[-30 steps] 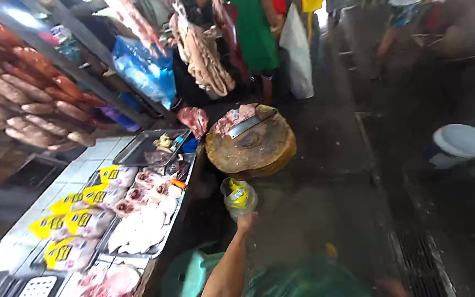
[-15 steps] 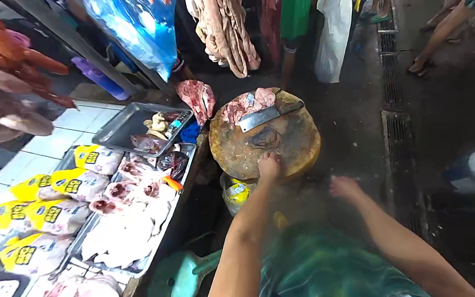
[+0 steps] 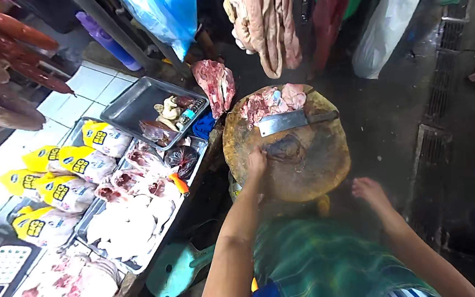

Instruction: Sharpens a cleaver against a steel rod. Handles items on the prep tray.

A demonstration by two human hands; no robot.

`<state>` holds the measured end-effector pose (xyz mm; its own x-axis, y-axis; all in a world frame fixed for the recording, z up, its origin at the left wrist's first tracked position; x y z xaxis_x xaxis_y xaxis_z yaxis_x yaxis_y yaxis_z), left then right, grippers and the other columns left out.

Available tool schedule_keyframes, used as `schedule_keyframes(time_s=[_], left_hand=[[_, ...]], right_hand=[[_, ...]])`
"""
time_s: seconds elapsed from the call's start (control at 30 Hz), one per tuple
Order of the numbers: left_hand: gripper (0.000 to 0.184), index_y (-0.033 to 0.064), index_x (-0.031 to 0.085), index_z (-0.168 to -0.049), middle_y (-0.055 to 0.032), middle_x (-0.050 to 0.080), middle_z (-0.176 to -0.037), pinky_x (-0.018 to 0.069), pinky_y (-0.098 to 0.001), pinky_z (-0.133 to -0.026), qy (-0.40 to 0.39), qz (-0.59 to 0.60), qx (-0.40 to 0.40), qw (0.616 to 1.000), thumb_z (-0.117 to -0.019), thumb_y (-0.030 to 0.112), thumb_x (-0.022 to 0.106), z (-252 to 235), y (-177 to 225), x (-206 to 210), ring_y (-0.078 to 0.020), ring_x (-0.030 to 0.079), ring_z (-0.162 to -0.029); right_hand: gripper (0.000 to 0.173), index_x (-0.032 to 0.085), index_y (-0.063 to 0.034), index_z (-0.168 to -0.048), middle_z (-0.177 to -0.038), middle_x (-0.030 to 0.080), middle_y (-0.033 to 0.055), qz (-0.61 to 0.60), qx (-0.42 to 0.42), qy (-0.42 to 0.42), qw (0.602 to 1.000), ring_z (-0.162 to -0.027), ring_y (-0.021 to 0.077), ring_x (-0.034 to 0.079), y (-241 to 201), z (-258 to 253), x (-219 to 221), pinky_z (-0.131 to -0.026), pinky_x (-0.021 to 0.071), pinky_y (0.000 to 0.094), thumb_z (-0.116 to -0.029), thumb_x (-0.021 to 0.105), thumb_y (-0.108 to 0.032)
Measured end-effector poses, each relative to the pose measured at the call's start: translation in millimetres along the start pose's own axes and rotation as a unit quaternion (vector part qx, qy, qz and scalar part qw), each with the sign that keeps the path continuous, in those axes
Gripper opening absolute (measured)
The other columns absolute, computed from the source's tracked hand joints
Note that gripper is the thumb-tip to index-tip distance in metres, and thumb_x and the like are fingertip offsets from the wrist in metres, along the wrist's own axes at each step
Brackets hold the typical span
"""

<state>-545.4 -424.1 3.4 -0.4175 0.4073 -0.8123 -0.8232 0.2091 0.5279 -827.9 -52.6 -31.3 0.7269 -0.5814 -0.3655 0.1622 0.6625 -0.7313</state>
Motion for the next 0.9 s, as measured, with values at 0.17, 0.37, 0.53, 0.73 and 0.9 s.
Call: schedule_keyframes(time_s=[0.17, 0.37, 0.53, 0.73, 0.9], left_hand=[[0.028, 0.0052, 0.070, -0.119, -0.0223, 0.069, -0.118, 0.0536, -0.0630, -0.095, -0.061, -0.112, 0.007, 0.992, -0.1035, 0.026, 0.058, -24, 12, 9, -0.0414, 0.067, -0.112], [0.032, 0.0075, 0.072, -0.118, -0.0207, 0.072, -0.115, 0.0515, -0.0661, -0.095, -0.041, -0.054, -0.067, 0.995, -0.1042, 0.030, 0.054, -16, 7, -12, -0.0400, 0.068, -0.110], [0.035, 0.0080, 0.075, -0.116, -0.0165, 0.075, -0.107, 0.0557, -0.0606, -0.092, 0.107, 0.101, -0.226, 0.963, -0.1043, 0.033, 0.053, 47, -43, -99, -0.0332, 0.073, -0.100], [0.030, 0.0062, 0.074, -0.110, -0.0110, 0.077, -0.095, 0.0621, -0.0471, -0.075, 0.071, 0.087, -0.373, 0.921, -0.0996, 0.029, 0.059, 78, -143, -122, -0.0236, 0.075, -0.077], [0.027, 0.0064, 0.075, -0.099, -0.0127, 0.076, -0.093, 0.0582, -0.0564, -0.082, 0.065, 0.038, -0.384, 0.920, -0.0907, 0.032, 0.072, 63, -193, -124, -0.0301, 0.074, -0.084]], right_hand=[[0.040, 0.063, -0.0027, -0.127, -0.108, 0.071, 0.0121, 0.061, -0.074, -0.027, 0.995, -0.083, 0.0190, 0.072, -75, -59, -15, -0.077, 0.0615, 0.0374, -0.1091, 0.050, -0.036], [0.043, 0.066, -0.0056, -0.126, -0.108, 0.071, 0.0150, 0.144, -0.122, -0.035, 0.981, -0.090, 0.0256, 0.072, -112, -124, -20, -0.084, 0.0593, 0.0480, -0.1082, 0.049, -0.041], [0.068, 0.060, -0.0017, -0.136, -0.120, 0.067, 0.0253, 0.184, -0.072, -0.065, 0.978, -0.105, 0.0381, 0.068, -100, -150, -11, -0.092, 0.0539, 0.0593, -0.1073, 0.037, -0.059], [0.082, 0.068, 0.0025, -0.123, -0.119, 0.068, 0.0286, 0.231, -0.053, -0.065, 0.969, -0.113, 0.0418, 0.066, -104, -133, 7, -0.097, 0.0495, 0.0658, -0.1070, 0.023, -0.065], [0.073, 0.070, 0.0030, -0.116, -0.110, 0.070, 0.0275, 0.225, -0.048, -0.024, 0.973, -0.098, 0.0391, 0.070, -114, -123, 7, -0.090, 0.0540, 0.0624, -0.1066, 0.037, -0.061]])
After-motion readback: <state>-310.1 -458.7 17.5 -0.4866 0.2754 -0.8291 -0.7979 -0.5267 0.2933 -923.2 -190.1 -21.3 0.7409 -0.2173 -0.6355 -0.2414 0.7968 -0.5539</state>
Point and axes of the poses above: each hand's wrist, its own z-axis away from the middle knuckle, its own x-axis out of the palm, y = z × x, the point moved 8 cm from there along -z, towards the middle knuckle
